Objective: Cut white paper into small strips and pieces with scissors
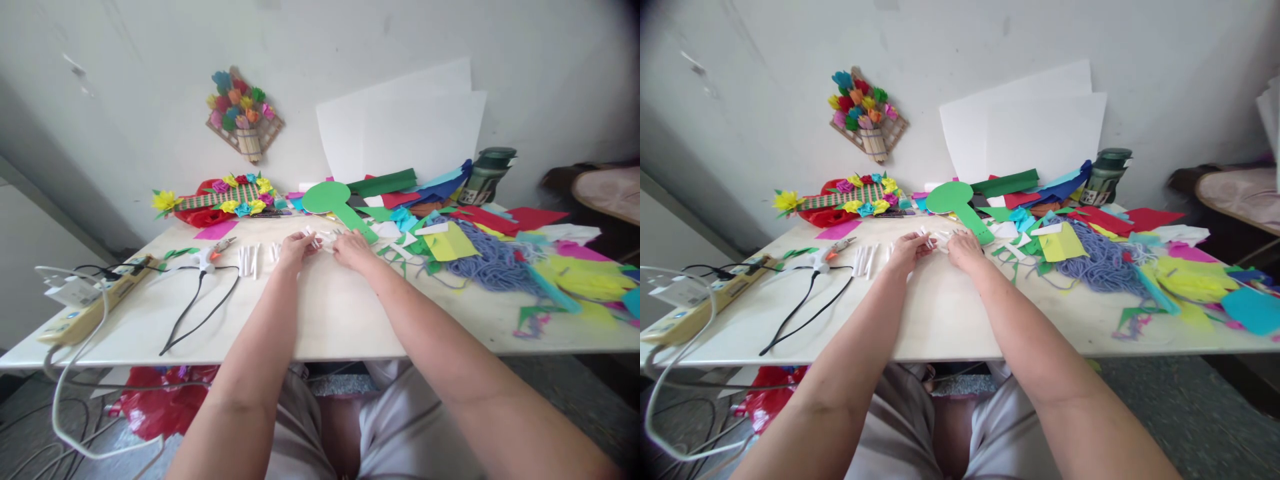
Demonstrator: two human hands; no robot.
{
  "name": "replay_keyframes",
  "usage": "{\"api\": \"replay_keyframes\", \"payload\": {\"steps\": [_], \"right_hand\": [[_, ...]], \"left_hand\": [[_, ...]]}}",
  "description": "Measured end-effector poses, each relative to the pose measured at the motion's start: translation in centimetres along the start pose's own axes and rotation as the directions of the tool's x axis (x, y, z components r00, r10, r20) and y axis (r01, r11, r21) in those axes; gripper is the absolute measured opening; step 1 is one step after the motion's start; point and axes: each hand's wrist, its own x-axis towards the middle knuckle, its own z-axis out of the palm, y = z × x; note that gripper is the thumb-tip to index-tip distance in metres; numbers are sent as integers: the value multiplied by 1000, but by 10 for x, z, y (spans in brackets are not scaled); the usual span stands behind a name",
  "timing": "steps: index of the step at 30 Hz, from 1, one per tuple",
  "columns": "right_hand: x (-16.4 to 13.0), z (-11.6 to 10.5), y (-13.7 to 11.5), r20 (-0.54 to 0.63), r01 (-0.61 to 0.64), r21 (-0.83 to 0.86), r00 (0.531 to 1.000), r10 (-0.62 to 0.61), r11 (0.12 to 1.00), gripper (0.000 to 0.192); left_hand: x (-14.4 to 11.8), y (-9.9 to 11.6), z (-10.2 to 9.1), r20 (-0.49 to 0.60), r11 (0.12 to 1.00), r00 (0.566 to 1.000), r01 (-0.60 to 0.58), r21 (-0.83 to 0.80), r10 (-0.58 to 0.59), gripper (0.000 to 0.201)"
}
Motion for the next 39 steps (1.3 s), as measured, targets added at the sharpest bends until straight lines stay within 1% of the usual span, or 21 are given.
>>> {"api": "replay_keyframes", "payload": {"steps": [6, 10, 13, 15, 17, 20, 22, 23, 27, 29, 31, 34, 37, 39], "right_hand": [[3, 3, 4, -38, -96, 83, 994, 99, 992, 23], [4, 6, 7, -72, -151, 211, 983, 170, 966, 24], [5, 9, 10, -80, -185, 362, 970, 228, 914, 21], [6, 11, 13, -72, -199, 457, 963, 259, 867, 19], [7, 13, 16, -77, -185, 532, 961, 264, 826, 17], [9, 16, 19, -114, -127, 617, 962, 248, 777, 13], [12, 19, 20, -139, -89, 694, 957, 255, 714, 10], [13, 20, 21, -143, -79, 745, 951, 275, 662, 9], [17, 21, 20, -74, -83, 929, 913, 401, 361, 5], [17, 20, 19, -43, -76, 964, 901, 431, 253, 3], [16, 17, 18, -33, -63, 977, 897, 440, 203, 4], [15, 14, 17, -7, -74, 983, 896, 445, 166, 3], [14, 14, 17, 19, -91, 986, 893, 451, 140, 2], [13, 13, 17, 32, -103, 984, 901, 433, 142, 4]], "left_hand": [[0, 0, 0, -24, 998, 999, -35, 56, 36, 27], [0, 0, -1, -41, 998, 998, -51, 47, 53, 29], [1, 1, -2, -88, 997, 993, -70, 33, 72, 30], [2, 1, -2, -100, 997, 992, -73, 29, 75, 30], [2, 1, -2, -93, 997, 993, -68, 24, 70, 29], [2, 1, -2, -81, 998, 995, -60, 13, 60, 30], [2, 0, -3, -80, 998, 995, -58, 14, 59, 30], [1, 0, -3, -75, 998, 995, -58, 21, 59, 30], [0, 0, -3, -30, 998, 998, -49, 46, 51, 28], [0, 0, -2, -15, 998, 999, -43, 55, 44, 28], [0, 0, -1, -22, 996, 999, -43, 78, 45, 26], [2, -1, -1, -61, 990, 997, -46, 136, 55, 26], [2, 0, -1, -76, 982, 994, -59, 181, 74, 27], [1, 0, 0, -60, 976, 995, -71, 204, 85, 27]]}}
